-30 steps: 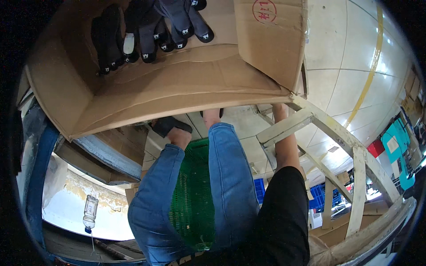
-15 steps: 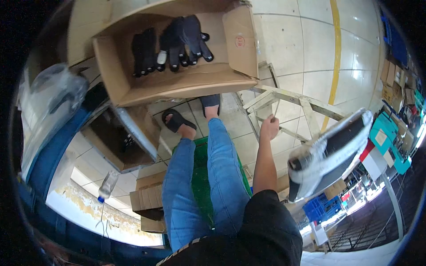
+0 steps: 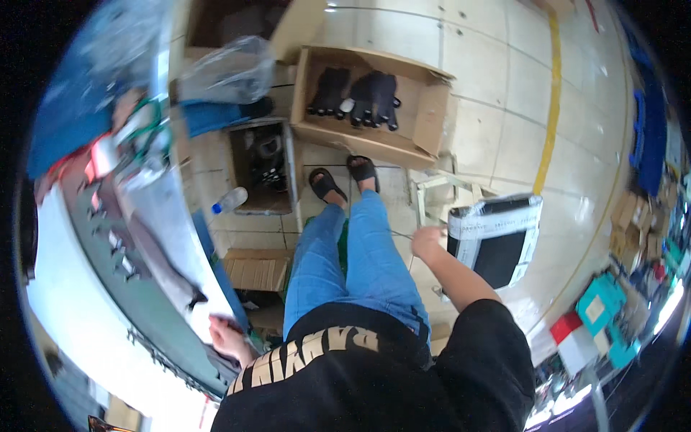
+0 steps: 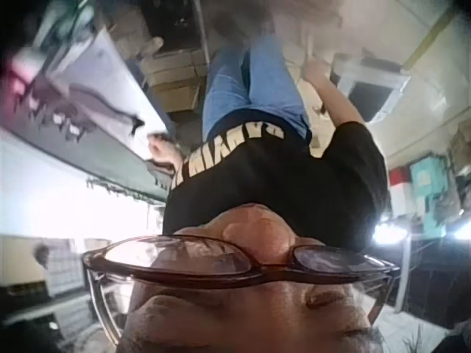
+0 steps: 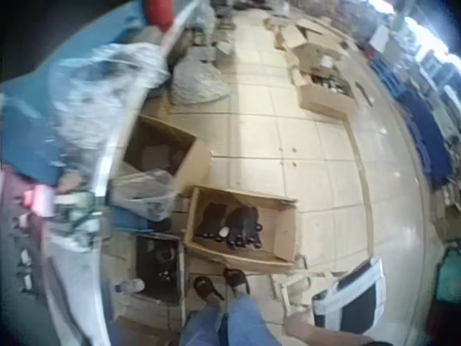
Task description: The person assembles footwear components at a workbench, using a pointed tool to attach small white plastic parts to the heel area of dark shoe uppers. The person handles the items one at a time, inspecting the fit and placing finished units on the table or into a cardboard box.
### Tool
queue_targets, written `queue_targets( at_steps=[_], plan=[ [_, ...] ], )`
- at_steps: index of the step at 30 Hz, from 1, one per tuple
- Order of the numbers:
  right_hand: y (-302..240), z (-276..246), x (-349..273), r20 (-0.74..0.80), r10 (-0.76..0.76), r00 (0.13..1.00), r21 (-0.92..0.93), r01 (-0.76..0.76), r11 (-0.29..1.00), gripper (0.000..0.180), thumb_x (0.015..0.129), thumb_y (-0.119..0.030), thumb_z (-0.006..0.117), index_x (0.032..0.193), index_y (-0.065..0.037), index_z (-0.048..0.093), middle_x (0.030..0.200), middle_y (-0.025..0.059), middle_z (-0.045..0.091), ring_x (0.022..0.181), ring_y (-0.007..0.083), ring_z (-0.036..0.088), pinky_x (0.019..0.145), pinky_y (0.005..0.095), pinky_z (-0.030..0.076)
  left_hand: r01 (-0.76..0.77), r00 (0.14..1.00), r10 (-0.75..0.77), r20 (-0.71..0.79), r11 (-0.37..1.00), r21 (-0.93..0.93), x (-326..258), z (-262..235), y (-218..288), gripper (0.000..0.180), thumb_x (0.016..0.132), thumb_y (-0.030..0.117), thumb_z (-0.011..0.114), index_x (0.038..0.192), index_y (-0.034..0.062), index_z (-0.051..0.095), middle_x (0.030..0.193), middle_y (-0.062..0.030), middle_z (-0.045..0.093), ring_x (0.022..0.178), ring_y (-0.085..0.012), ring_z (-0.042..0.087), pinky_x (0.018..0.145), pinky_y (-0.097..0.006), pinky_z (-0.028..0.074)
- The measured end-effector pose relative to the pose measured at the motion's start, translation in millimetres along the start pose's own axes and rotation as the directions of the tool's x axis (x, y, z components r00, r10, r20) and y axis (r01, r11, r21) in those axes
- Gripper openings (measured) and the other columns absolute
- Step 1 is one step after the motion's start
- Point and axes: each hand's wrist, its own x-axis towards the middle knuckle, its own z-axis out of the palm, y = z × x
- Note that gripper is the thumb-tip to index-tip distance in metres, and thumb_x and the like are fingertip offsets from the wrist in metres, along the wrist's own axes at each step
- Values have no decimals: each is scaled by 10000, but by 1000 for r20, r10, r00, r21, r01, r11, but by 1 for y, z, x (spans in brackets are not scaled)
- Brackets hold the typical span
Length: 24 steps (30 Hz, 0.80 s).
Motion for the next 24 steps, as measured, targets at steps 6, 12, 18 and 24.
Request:
queue_targets(
  at_steps=[6, 12, 18, 24],
  plan=[
    [13, 68, 33, 148, 55, 987, -639, 54, 767, 330, 787, -347, 623, 1030, -152, 732, 982, 106, 703, 945, 285, 650, 937, 688, 249, -42, 997, 44, 57, 998, -36, -5, -8, -11, 428, 961, 302, 564, 636, 24, 545, 562, -6, 532, 523, -69, 441, 471, -249, 351],
    [42, 43, -22, -37, -223, 974, -594, 158, 789, 306, 805, -299, 617, 1073, -189, 714, 1131, 22, 675, 1112, 202, 584, 963, 411, 323, -99, 986, 100, 131, 995, -16, -7, -19, 1, 341, 930, 214, 610, 694, -30, 628, 563, -23, 557, 537, -83, 491, 525, -262, 410],
    [25, 36, -29, -89, -226, 970, -565, 138, 813, 248, 797, -278, 624, 1008, -192, 721, 1113, 6, 677, 1104, 166, 581, 918, 368, 342, 170, 942, -87, 326, 956, -237, -7, -34, 28, 381, 914, 249, 645, 619, 12, 600, 535, -10, 537, 486, -68, 486, 453, -219, 374],
    [-28, -10, -38, -133, -274, 952, -481, 180, 858, 253, 799, -276, 619, 1013, -185, 717, 1117, 12, 674, 1098, 177, 583, 921, 376, 344, 434, 828, -218, 516, 833, -344, 11, -41, 41, 380, 905, 278, 659, 639, 12, 603, 543, -27, 553, 421, -64, 478, 397, -198, 383]
  ],
)
